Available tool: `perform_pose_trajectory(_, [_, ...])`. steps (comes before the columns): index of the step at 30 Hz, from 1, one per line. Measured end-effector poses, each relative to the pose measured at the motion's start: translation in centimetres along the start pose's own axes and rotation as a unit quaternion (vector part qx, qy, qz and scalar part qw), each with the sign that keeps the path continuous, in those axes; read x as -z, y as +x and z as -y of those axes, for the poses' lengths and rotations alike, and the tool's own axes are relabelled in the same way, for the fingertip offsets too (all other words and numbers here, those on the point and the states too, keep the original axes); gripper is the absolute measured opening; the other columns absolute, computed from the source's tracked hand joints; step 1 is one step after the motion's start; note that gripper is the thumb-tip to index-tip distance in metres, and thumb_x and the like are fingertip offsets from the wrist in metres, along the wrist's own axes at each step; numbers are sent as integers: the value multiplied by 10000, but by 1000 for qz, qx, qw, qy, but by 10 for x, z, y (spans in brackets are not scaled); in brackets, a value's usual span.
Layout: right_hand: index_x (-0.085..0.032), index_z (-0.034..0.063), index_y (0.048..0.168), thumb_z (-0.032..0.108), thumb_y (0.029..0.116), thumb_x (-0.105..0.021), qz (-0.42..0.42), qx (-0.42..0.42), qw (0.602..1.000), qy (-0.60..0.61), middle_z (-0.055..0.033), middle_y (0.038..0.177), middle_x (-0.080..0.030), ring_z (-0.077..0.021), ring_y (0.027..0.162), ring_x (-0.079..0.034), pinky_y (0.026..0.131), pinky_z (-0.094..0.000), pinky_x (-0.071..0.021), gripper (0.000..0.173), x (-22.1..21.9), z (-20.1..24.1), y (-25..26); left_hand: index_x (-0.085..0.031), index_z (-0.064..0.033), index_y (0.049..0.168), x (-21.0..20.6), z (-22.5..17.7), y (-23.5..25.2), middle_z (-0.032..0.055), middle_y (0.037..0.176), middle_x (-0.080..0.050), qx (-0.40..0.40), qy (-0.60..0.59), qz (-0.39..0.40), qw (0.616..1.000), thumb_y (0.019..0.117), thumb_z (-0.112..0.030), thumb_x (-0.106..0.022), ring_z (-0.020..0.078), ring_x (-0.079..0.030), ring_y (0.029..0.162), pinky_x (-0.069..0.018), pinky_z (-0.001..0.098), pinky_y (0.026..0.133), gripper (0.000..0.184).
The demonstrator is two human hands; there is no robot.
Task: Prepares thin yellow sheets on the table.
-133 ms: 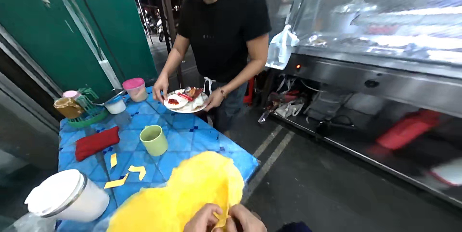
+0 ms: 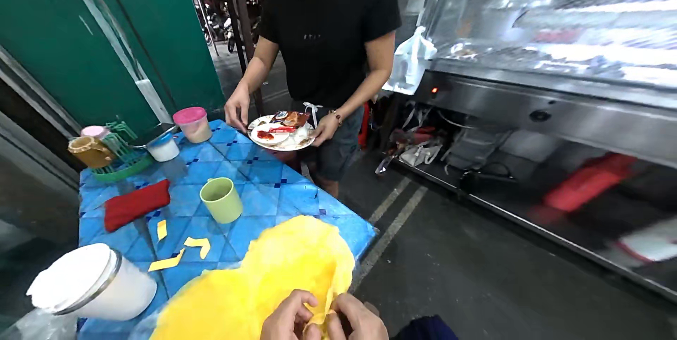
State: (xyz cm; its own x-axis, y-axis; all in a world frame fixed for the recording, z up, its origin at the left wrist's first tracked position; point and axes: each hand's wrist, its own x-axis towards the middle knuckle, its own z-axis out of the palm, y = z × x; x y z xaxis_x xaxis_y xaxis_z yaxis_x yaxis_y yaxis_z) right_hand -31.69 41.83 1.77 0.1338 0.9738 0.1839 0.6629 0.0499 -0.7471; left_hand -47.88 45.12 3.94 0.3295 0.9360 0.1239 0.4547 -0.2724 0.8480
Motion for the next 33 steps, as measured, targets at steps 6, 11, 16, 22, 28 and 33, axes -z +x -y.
perform_pose_trajectory(6, [-718,45,884,166,927,-652,-12,25,999,-18,-86,815,-700,-223,726,-701,630,-432,-584,145,0,2,0,-724,-15,1158,-3,1,2,95,942,-722,-10,13,7,1000,891,-60,-673,147,-697,794,-606,314,726,275])
perform_pose_trajectory(11, [-747,57,1008,178,919,-688,-51,61,995,-67,-93,890,-714,-233,735,-707,634,-415,-591,162,-2,3,0,-783,-35,994,-5,0,1,78,869,-722,-39,48,-27,998,927,-128,-711,114,-692,756,-597,259,707,134])
perform_pose_trajectory(16, [-742,78,891,158,911,-642,-99,82,989,-79,-61,806,-693,-196,681,-684,584,-374,-560,130,-7,0,2,-777,-26,967,-3,-5,-1,73,838,-714,-37,60,-27,997,888,-81,-686,112,-677,705,-590,262,658,132])
perform_pose_trajectory(22, [-703,43,855,124,908,-607,-85,29,996,-1,-77,795,-667,-191,689,-674,584,-373,-564,137,-9,2,-1,-752,-32,895,0,-3,-2,43,782,-684,-13,48,-46,998,844,-78,-683,85,-637,652,-558,248,601,98])
perform_pose_trajectory(28, [-705,37,918,127,934,-612,-48,-4,997,54,-81,857,-678,-178,712,-669,625,-372,-575,131,-6,3,0,-739,-32,887,2,2,1,35,777,-679,14,2,-44,999,852,-68,-663,72,-632,643,-555,240,586,91])
perform_pose_trajectory(33, [-719,46,1051,211,910,-698,-69,56,996,-18,-77,890,-695,-192,709,-677,613,-382,-579,218,-6,6,3,-746,-32,936,2,-1,2,43,854,-704,-8,9,-23,1000,872,-82,-697,79,-667,712,-585,242,639,95])
